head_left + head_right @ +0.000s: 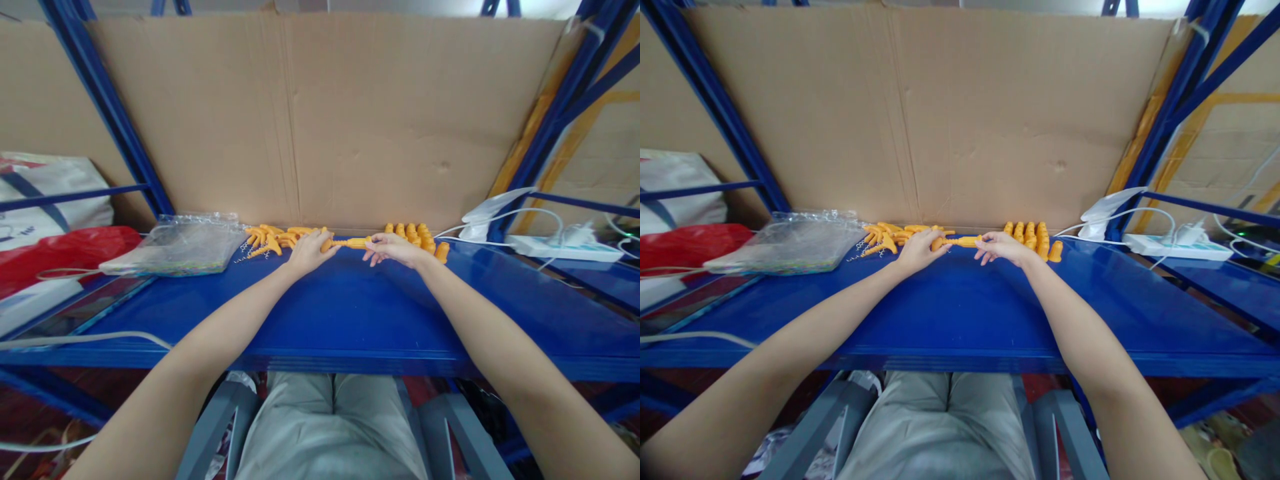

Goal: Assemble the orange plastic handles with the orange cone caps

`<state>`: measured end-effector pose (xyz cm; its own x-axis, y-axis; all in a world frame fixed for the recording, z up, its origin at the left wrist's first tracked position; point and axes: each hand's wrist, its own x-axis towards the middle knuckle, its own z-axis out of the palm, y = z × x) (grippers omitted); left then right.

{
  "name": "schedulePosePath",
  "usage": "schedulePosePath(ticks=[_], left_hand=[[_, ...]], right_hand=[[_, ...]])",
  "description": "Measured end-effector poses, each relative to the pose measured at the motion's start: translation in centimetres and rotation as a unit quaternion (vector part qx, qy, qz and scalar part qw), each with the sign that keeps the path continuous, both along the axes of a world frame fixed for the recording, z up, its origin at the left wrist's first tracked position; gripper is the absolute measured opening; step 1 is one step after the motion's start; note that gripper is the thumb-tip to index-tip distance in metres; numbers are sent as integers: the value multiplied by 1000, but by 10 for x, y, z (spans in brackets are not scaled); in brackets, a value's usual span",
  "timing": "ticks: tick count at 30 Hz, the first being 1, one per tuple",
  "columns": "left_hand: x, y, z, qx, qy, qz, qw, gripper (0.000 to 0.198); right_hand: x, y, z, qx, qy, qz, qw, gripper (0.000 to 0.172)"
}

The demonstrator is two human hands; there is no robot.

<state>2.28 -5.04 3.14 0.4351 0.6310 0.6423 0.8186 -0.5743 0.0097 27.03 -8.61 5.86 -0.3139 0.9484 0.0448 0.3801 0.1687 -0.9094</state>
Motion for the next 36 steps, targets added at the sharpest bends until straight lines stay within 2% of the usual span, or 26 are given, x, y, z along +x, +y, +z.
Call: schedulePosePath(ticks=[8,14,17,27,34,36], left_hand=[[1,-3,0,18,1,2,1000,31],[2,-4,1,23,-7,0,1000,30],[2,-3,0,33,-7,-7,999,30],[1,-4,2,46,-2,11,999,30],[3,-5,4,20,18,14,1000,27],[3,-6,4,15,22,17,1000,28]], right_hand=[[-1,-3,3,7,31,-1,1000,20],[-1,0,2,15,46,8,999,42],[0,1,0,6,56,14,998,47],[-12,5,-3,-79,98,-16,992,51],[-7,2,-3,-94,47,-16,994,55],[-7,2,-3,-66,16,-34,997,54]])
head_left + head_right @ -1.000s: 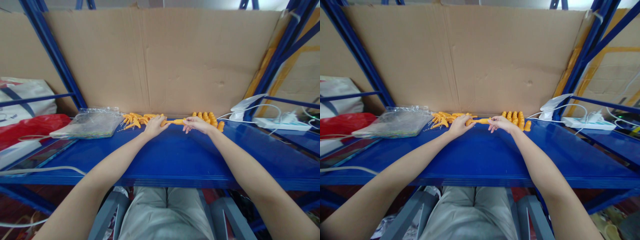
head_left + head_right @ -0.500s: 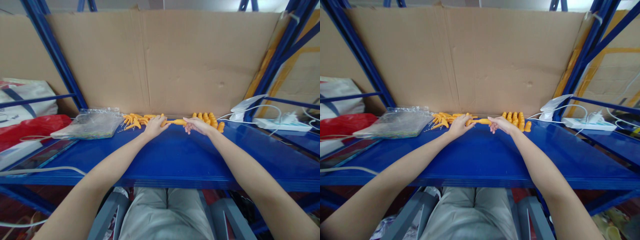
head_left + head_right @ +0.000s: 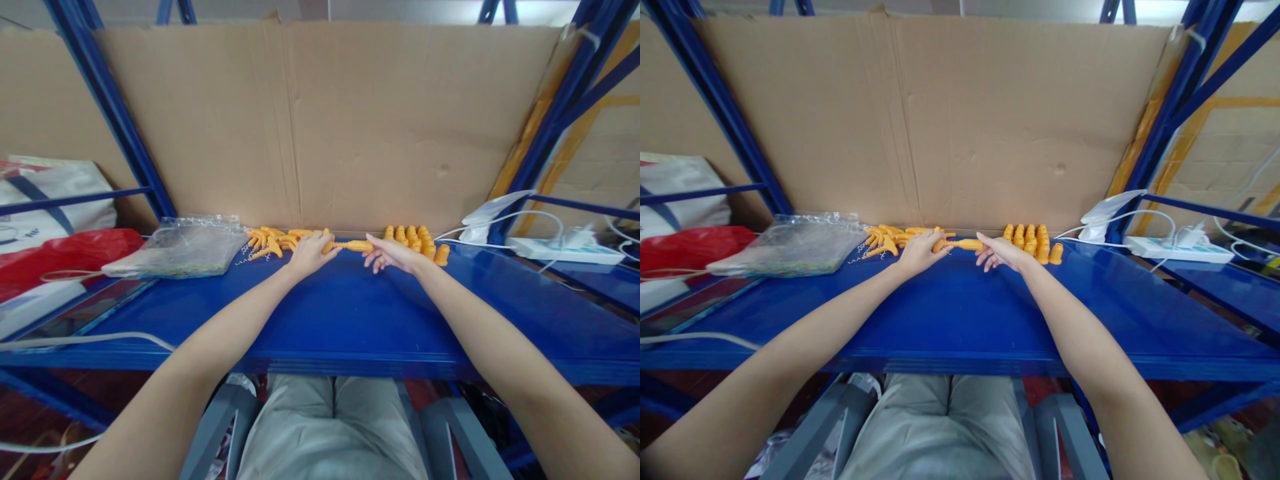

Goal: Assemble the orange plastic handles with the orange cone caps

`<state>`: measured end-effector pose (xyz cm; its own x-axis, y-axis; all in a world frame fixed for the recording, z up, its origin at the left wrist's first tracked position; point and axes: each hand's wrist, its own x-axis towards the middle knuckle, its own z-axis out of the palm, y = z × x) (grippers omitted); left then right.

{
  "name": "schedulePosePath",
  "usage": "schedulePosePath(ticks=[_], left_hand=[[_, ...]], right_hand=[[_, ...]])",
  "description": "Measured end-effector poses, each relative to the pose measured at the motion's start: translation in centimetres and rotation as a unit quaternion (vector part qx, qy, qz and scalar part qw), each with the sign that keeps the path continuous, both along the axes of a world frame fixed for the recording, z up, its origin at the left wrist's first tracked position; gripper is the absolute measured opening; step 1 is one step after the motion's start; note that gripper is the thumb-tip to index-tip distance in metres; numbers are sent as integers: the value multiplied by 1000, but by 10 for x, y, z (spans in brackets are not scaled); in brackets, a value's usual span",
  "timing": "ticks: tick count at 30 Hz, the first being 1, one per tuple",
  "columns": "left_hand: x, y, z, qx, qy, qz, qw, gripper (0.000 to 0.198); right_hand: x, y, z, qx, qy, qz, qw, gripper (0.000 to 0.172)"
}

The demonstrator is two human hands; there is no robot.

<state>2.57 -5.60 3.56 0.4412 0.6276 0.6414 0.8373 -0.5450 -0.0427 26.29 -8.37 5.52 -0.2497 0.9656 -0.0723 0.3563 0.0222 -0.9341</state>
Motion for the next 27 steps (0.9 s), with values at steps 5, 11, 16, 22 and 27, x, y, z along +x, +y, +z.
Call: schedulePosePath(ticks=[5,11,16,22,27], left_hand=[[0,-1,1,-11,19,6,1000,30],[3,-3,-1,-23,35,6,999,31],[3,-1,-3,-15,46,3,999,31],[1,-6,1,5,69,0,998,32],[3,-8,3,0,77,0,997,32]], right_hand=[[-8,8,-9,251,-140,-41,957,27],[-18,6,-16,424,-363,-13,830,27],[-21,-3,-5,421,-447,11,789,26],[-23,-5,5,385,-458,24,800,23],[-25,-4,4,354,-456,9,816,24]])
